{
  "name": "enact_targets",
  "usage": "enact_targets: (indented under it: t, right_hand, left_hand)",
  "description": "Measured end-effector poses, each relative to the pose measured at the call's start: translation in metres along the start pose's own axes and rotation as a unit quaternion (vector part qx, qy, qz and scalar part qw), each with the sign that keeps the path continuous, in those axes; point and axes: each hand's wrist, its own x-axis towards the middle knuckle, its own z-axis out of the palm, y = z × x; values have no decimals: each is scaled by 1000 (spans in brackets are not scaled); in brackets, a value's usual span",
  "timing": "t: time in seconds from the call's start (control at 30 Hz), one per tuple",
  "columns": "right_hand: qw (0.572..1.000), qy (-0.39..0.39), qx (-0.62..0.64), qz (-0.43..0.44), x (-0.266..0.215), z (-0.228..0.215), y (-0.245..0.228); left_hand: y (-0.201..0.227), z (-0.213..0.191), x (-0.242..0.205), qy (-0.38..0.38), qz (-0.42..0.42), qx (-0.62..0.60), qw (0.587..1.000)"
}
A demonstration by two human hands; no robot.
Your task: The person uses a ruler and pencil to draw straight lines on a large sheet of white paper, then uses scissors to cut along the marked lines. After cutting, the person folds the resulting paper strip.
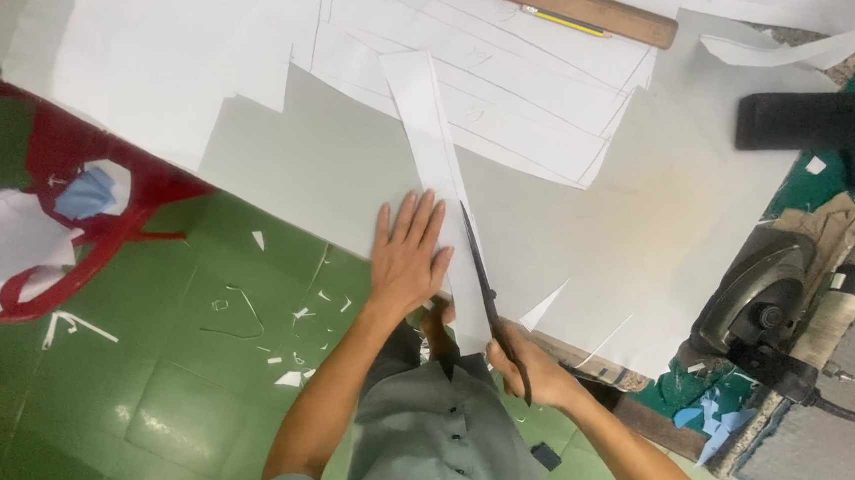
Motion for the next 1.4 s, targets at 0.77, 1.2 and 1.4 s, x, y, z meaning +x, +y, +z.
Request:
enact_targets:
  t: [0.77,1.2,1.4]
  right_hand:
    - [996,55,61,-46,-6,65,106]
    - [992,45,109,55,-6,75,80]
    - [992,113,39,-40,7,89,98]
  left_hand:
    - [-27,-25,38,-87,132,58,986]
    - [-22,-24,29,-118,118,51,985]
    - [-22,-25,30,-137,113,56,983]
